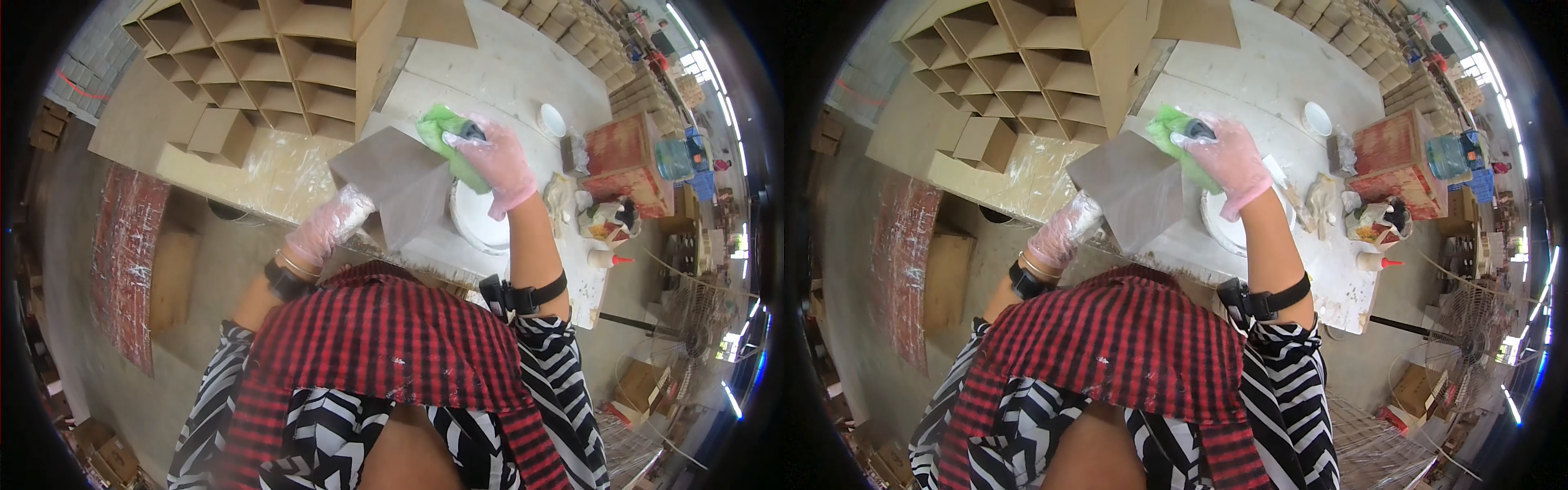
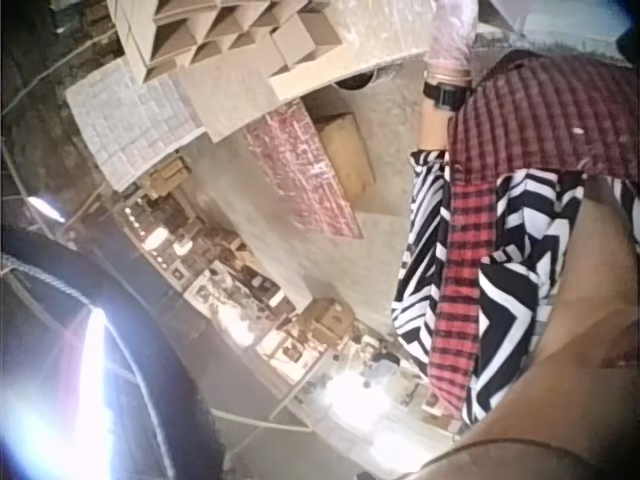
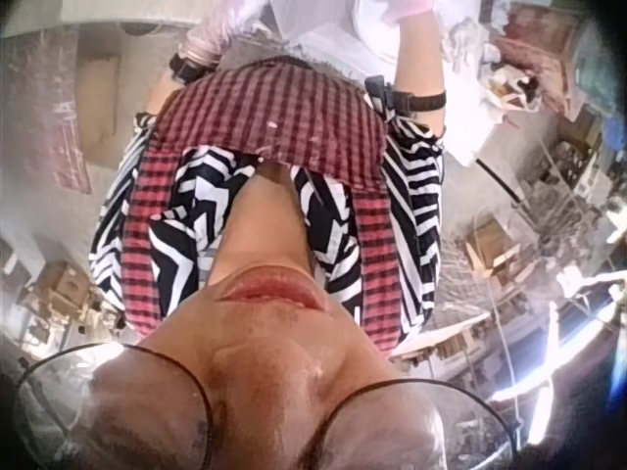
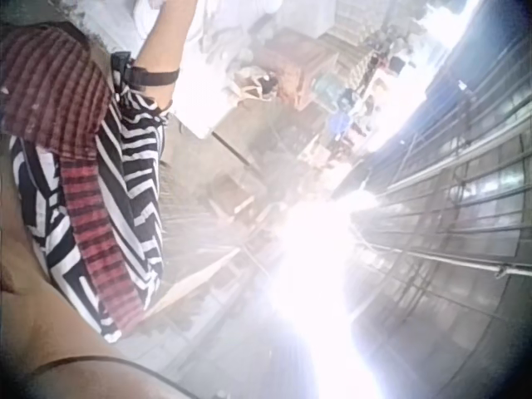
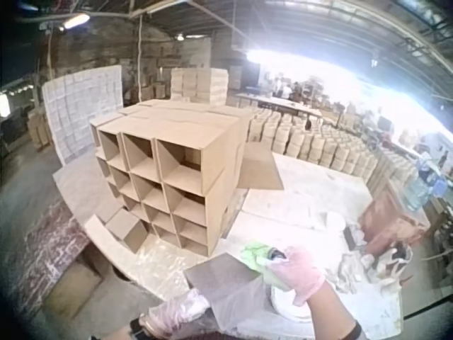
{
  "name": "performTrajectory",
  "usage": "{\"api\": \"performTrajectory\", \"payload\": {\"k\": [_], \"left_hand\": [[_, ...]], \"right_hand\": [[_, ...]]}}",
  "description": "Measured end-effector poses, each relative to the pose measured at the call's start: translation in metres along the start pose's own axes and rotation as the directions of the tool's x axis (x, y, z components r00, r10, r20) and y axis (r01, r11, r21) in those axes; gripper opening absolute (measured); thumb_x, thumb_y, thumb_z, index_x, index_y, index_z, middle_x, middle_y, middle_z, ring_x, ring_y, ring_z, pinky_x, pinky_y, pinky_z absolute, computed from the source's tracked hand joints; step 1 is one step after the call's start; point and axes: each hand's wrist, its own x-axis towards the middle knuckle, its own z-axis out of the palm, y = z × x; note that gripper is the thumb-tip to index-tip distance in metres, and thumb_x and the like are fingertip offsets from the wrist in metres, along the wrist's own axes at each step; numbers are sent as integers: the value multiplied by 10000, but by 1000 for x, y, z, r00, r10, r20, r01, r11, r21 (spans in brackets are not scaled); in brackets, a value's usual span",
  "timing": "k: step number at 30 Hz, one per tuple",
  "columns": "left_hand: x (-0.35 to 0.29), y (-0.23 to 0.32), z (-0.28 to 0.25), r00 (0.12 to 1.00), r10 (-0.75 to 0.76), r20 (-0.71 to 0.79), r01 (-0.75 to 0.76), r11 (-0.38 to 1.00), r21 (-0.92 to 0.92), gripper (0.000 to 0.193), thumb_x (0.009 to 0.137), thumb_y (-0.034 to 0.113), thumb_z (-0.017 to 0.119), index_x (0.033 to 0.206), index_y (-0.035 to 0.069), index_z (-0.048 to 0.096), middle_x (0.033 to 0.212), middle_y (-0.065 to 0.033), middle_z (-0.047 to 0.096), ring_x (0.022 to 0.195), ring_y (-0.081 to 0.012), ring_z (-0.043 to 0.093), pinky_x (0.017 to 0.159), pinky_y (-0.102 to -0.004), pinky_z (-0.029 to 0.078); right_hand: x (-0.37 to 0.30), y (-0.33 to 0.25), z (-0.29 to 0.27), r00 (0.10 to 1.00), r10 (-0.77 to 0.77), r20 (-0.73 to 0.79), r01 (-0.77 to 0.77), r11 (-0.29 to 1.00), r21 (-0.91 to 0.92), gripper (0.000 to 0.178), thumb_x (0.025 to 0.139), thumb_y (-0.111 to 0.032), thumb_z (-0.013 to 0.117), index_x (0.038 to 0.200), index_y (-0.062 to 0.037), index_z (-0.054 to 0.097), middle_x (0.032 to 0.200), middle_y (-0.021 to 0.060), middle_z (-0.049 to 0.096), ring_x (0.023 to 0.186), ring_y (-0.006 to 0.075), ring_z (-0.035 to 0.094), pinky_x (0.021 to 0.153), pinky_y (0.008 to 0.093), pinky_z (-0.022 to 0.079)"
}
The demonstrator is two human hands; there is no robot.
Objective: The person wipes a small wooden box with a green cloth, then uses a brush to apply white paint from a container onto the box. They continue wiping and painting the box, then walk across the workshop floor.
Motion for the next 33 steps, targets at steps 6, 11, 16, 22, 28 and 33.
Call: {"api": "performTrajectory", "payload": {"k": [6,11,16,22,28,33], "left_hand": [[6,9,12,976,55,-212,-111,958,-263,392,925,217,445,1281,58,397,1244,-106,468,1132,-225,481,923,-328,425],[5,31,24,940,-284,-186,34,624,-781,397,929,240,432,1273,44,395,1235,-110,472,1100,-234,497,938,-345,429],[20,34,18,919,-350,-180,-26,402,-915,407,946,305,370,1240,28,415,1207,-95,496,1059,-209,527,880,-319,468],[25,12,13,997,-75,36,49,171,-984,458,946,359,313,1240,22,412,1208,-108,493,1053,-222,529,903,-352,452],[21,43,20,946,-294,-140,-29,353,-935,481,934,397,319,1239,40,421,1210,-125,490,1058,-234,527,894,-354,458],[20,11,19,915,-337,-222,33,611,-791,508,940,407,352,1293,42,372,1225,-129,482,1106,-243,494,951,-344,402]], "right_hand": [[-11,17,9,1000,-1,6,0,985,174,375,742,-225,672,1069,-52,606,961,145,629,866,215,599,778,303,466],[-22,21,9,991,-102,-86,109,991,81,340,740,-208,671,1050,-79,621,934,117,635,843,217,603,766,303,474],[-37,8,2,864,-378,-331,334,924,-183,387,671,-133,691,1052,-127,623,843,89,625,786,248,592,716,323,486],[-75,-34,37,790,-611,57,585,721,-372,476,632,-85,691,1090,-181,608,866,45,616,788,203,589,677,313,484],[-47,28,17,859,-410,-306,309,893,-328,446,636,-105,693,1071,-162,615,889,61,621,838,243,587,723,339,485],[-59,63,18,901,-189,-389,108,969,-221,351,690,-125,691,1035,-101,629,891,106,629,824,257,604,742,318,485]]}}
